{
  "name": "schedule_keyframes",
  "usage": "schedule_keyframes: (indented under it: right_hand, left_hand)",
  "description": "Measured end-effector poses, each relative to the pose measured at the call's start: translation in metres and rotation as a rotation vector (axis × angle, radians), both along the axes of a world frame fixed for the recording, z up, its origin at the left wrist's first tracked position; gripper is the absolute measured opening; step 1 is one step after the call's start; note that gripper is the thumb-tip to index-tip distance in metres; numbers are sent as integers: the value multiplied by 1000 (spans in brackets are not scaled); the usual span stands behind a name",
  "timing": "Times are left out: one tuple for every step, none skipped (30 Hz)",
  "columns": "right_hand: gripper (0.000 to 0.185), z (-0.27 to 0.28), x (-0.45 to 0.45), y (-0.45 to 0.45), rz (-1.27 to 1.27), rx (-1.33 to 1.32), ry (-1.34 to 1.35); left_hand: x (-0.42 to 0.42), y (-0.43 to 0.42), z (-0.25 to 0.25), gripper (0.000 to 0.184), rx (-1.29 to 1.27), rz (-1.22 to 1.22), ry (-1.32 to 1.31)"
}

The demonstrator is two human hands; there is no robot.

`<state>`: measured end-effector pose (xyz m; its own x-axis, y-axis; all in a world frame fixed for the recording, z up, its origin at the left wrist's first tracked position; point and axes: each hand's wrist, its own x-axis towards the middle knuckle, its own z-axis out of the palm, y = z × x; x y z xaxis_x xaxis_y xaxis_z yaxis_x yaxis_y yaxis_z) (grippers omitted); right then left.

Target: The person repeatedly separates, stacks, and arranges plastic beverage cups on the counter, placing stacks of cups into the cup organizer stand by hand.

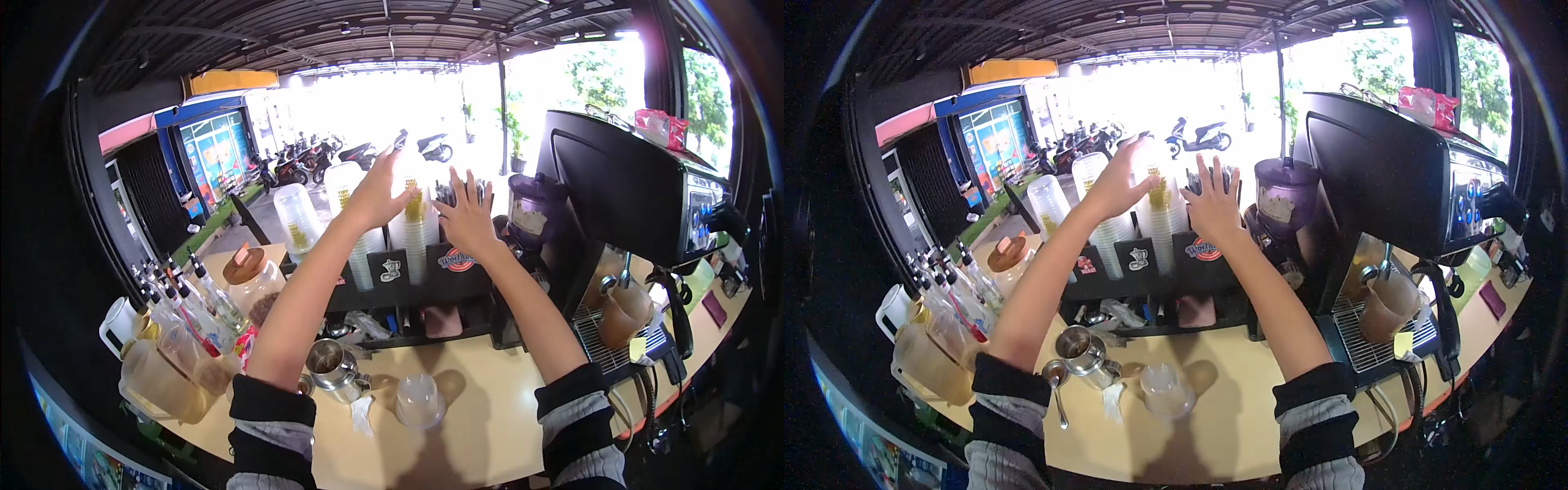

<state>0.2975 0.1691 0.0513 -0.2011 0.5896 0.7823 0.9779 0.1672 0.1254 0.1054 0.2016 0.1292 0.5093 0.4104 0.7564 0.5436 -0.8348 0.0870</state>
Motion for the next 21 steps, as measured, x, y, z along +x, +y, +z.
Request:
schedule_keyframes:
  right_hand:
    - [34,2,-1,-7,4,-4,-1]
    - [35,5,-1,-14,12,-32,25]
    - [36,7,-3,-22,20,-64,54]
    - [34,8,-4,-29,70,-25,103]
    - [34,8,-5,-35,76,-40,106]
    - [32,9,-6,-44,155,-3,151]
    - [31,7,-7,-53,233,35,199]
    - [28,5,-9,-63,272,62,207]
    - [28,1,-12,-75,279,47,207]
    - [28,-2,-14,-89,361,39,242]
    - [27,-5,-18,-102,444,34,276]
    - [25,-12,-22,-119,474,64,271]
    - [25,-26,-26,-131,484,56,271]
    - [24,-42,-28,-143,542,9,337]
    - [24,-57,-30,-154,597,-39,401]
    - [24,-72,-30,-165,636,-92,434]
    - [24,-90,-32,-176,669,-148,470]
    - [23,-106,-33,-186,691,-199,522]
    - [23,-121,-33,-194,690,-205,520]
    - [24,-136,-33,-203,685,-278,582]
    - [24,-149,-32,-209,679,-349,642]
  left_hand:
    - [-2,-9,-3,65,-4,4,-1]
    - [-4,-18,-7,66,33,34,-12]
    - [-7,-32,-10,69,66,65,-21]
    - [-10,-48,-13,66,79,17,-35]
    - [-12,-63,-15,66,64,23,-32]
    - [-15,-80,-20,64,59,-12,-11]
    - [-17,-94,-26,62,53,-47,9]
    - [-20,-107,-36,58,57,-95,-14]
    - [-23,-122,-45,58,43,-86,-17]
    - [-27,-139,-55,57,0,-111,-2]
    - [-30,-154,-67,57,-41,-134,11]
    - [-33,-166,-84,55,-59,-144,-10]
    - [-36,-177,-102,55,-116,-166,-52]
    - [-39,-187,-122,57,-174,-188,-90]
    - [-42,-197,-142,59,-229,-212,-129]
    - [-43,-207,-159,60,-326,-190,-171]
    - [-44,-216,-176,62,-425,-170,-210]
    - [-45,-215,-200,73,-473,-135,-240]
    - [-45,-219,-213,73,-478,-135,-245]
    - [-44,-224,-225,79,-505,-90,-284]
    - [-43,-227,-235,85,-529,-44,-324]
